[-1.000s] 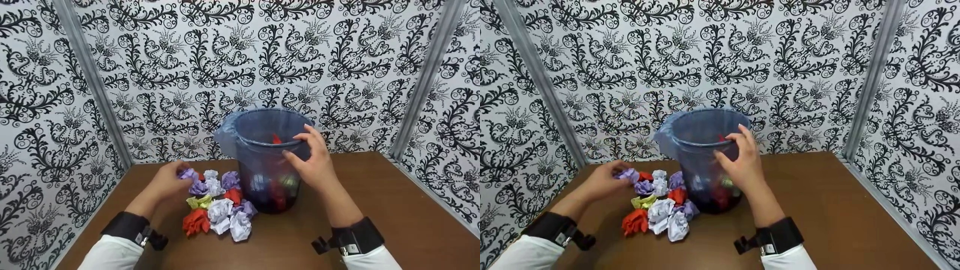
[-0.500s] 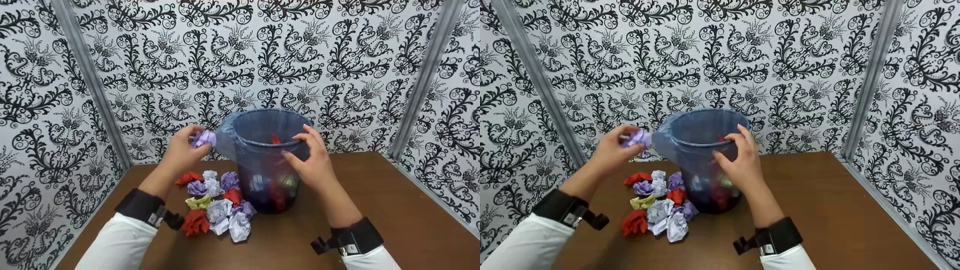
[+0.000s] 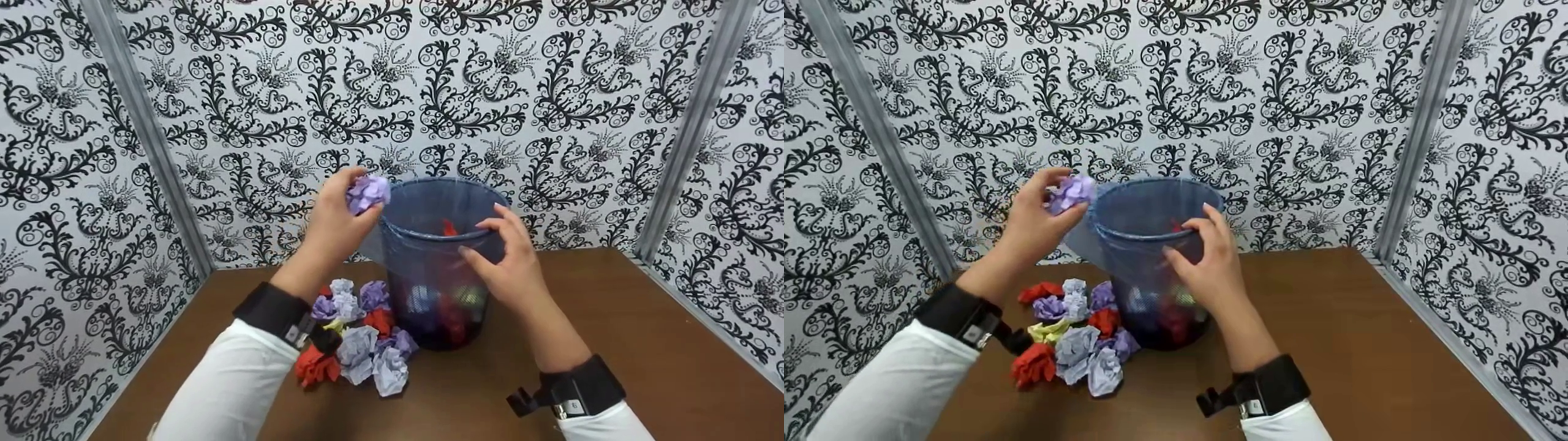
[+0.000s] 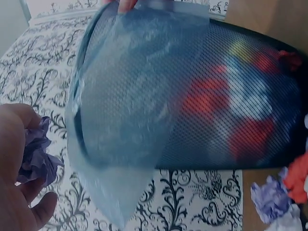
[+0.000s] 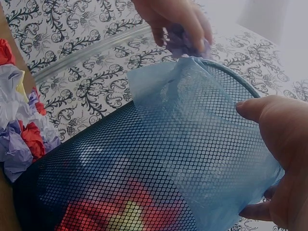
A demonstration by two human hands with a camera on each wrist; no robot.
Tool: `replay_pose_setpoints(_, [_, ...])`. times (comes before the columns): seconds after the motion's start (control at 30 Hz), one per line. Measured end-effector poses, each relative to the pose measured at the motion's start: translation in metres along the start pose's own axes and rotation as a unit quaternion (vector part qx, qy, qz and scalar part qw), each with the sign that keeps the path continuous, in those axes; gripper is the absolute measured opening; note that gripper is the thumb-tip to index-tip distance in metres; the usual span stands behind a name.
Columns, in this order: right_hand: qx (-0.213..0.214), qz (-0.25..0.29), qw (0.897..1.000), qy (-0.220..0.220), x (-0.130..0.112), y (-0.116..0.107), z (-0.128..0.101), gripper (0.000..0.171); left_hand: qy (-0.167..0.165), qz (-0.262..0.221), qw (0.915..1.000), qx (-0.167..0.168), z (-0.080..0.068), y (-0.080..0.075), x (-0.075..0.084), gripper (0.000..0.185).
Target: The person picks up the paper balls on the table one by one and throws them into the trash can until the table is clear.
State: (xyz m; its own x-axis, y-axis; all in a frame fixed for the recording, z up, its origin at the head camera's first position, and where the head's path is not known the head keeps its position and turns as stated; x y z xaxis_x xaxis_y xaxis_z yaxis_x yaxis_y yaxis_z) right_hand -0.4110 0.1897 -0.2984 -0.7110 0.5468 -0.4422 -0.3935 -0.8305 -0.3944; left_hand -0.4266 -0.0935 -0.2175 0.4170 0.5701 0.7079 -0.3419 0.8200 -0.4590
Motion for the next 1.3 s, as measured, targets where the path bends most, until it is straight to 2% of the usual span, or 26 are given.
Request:
replay_pose_setpoints(0.13, [0.009, 0.001, 1.000, -0.014, 0.001, 0.001, -0.001, 0.043, 0.001, 0.014, 0.9998, -0.015, 0.005, 0.012, 0.011, 0.052])
replay_pose_setpoints(0.3, [0.009, 0.002, 1.000, -0.008, 0.001, 0.000, -0.003, 0.042, 0.011, 0.026, 0.9991, -0.031, 0.011, 0.028, 0.022, 0.038])
replay_pose_setpoints(0.47, [0.009, 0.004, 1.000, -0.007, 0.002, 0.000, -0.003, 0.042, 0.024, 0.067, 0.9966, -0.041, 0.019, 0.042, 0.030, 0.030])
replay_pose_setpoints(0.6, [0.009, 0.002, 1.000, -0.009, 0.001, 0.000, -0.002, 0.044, 0.013, 0.090, 0.9943, -0.056, 0.025, 0.051, 0.033, 0.030])
replay_pose_setpoints(0.73, [0.009, 0.001, 1.000, -0.013, -0.001, 0.000, -0.001, 0.045, -0.012, 0.105, 0.9905, -0.088, 0.029, 0.059, 0.032, 0.031])
replay_pose_setpoints(0.9, [0.014, 0.001, 1.000, -0.020, -0.001, 0.000, 0.000, 0.043, -0.054, 0.108, 0.9855, -0.120, 0.031, 0.065, 0.029, 0.033])
replay_pose_setpoints(1.1, [0.017, 0.009, 1.000, -0.025, 0.000, 0.002, 0.000, 0.042, -0.059, 0.111, 0.9838, -0.128, 0.032, 0.069, 0.029, 0.033])
replay_pose_setpoints(1.3, [0.014, 0.014, 1.000, -0.022, 0.000, 0.002, 0.000, 0.043, -0.059, 0.119, 0.9817, -0.137, 0.029, 0.066, 0.032, 0.037])
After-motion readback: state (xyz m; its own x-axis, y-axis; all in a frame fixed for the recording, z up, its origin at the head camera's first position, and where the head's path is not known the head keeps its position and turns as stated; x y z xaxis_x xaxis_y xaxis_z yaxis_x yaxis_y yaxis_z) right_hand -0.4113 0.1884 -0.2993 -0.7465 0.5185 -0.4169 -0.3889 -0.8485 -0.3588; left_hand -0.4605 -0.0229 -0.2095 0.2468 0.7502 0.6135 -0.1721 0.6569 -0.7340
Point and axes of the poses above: each hand's wrist, its own z-axis towards the middle knuckle, its own y-axis out of the palm, x = y × z, the point moved 4 cm from there along z, towards the middle knuckle, and after that the axes turned 12 degrees about -y, right-handed, at the moved point
